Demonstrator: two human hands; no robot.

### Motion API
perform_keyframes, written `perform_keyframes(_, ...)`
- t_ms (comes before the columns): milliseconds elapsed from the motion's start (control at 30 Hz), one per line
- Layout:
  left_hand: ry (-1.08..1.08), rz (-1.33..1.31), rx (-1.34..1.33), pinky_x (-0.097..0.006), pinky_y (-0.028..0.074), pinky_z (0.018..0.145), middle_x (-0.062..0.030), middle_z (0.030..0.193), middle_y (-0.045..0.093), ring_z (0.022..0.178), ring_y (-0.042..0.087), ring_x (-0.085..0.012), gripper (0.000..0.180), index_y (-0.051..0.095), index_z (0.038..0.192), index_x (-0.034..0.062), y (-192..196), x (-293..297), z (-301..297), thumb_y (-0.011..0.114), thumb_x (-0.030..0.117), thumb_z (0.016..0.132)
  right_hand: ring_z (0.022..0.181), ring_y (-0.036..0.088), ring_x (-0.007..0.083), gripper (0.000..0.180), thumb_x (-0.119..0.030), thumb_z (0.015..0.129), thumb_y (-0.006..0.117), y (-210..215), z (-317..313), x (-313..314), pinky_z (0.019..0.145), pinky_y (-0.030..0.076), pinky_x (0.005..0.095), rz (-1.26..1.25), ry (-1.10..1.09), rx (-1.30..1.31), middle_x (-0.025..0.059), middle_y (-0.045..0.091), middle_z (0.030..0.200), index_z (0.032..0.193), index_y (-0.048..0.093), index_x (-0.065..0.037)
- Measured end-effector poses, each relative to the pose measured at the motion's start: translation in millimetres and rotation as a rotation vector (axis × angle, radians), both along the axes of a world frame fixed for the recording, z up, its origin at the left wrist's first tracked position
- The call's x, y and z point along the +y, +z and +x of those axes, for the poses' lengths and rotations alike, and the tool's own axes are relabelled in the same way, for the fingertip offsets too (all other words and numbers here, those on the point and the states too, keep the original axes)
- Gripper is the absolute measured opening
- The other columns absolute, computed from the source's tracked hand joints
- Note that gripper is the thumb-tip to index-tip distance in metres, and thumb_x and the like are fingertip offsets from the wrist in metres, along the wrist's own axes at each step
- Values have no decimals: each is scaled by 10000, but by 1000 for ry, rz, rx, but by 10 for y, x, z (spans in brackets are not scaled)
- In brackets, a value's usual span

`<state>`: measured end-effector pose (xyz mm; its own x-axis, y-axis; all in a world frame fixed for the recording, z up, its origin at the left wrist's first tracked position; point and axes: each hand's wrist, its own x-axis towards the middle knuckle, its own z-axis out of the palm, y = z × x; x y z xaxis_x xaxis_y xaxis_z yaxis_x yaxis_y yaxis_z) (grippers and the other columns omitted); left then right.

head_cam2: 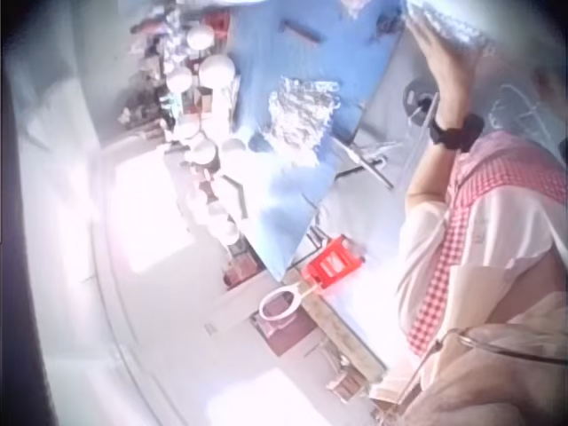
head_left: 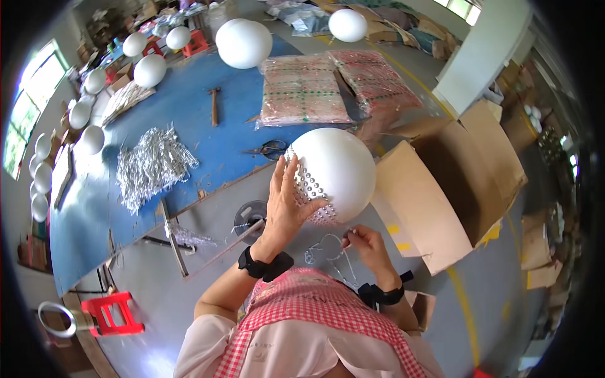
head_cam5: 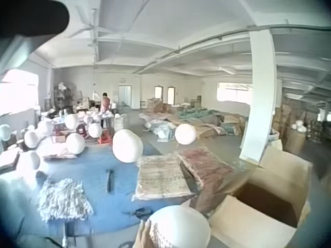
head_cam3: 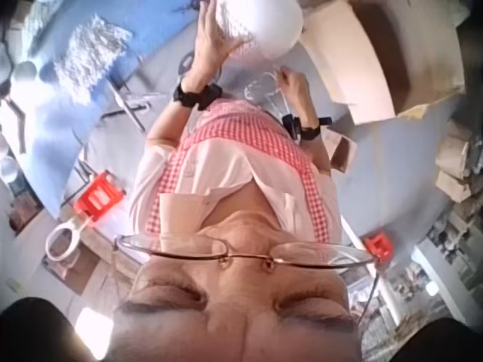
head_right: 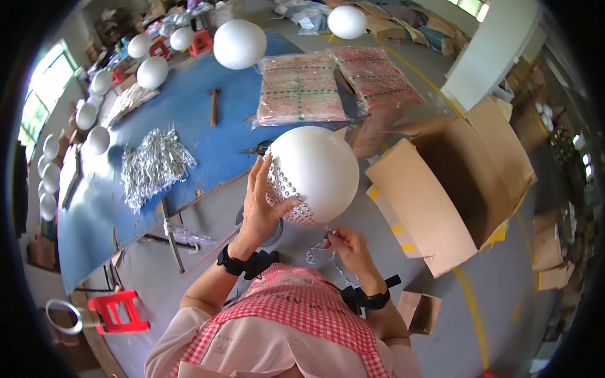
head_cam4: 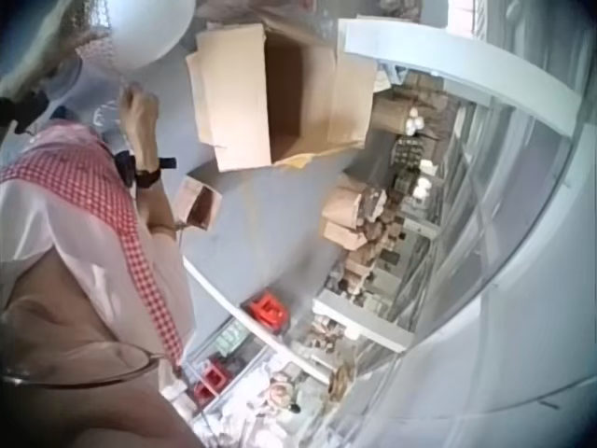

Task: Attaching decorative beaded strands to white spheres and cutting materials with scissors in a factory setting.

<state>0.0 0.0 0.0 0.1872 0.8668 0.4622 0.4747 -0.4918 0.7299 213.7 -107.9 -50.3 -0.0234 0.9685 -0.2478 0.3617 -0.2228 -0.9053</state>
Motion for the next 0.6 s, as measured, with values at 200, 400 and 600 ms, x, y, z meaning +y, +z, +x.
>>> perform_keyframes(200, 90, 62, -21, -461, 367, 1040, -246, 1433, 315, 1318, 342, -397, 968, 325, 1420, 78, -75, -155, 95, 809, 417, 653, 790, 616, 142, 256, -176, 948, 521, 258, -66, 42, 796, 457, 284, 153, -73, 456, 78, 673, 822, 925, 649, 44)
perform_keyframes(400, 108, 94, 42, -474, 344, 1048, -270, 1441, 282, 1316, 321, -426, 971, 312, 1427, 86, -111, -245, 130, 807, 402, 654, 811, 623, 128, 249, -173, 938, 551, 94, -66, 114, 781, 458, 251, 65, -115, 520, 77, 681, 852, 945, 668, 47)
perform_keyframes(600, 127, 127, 81, -488, 338, 1044, -284, 1436, 280, 1307, 322, -442, 971, 314, 1427, 82, -109, -294, 156, 805, 398, 651, 821, 630, 137, 231, -170, 908, 594, -50, -10, 132, 778, 469, 261, 65, -61, 527, 78, 686, 862, 961, 677, 40)
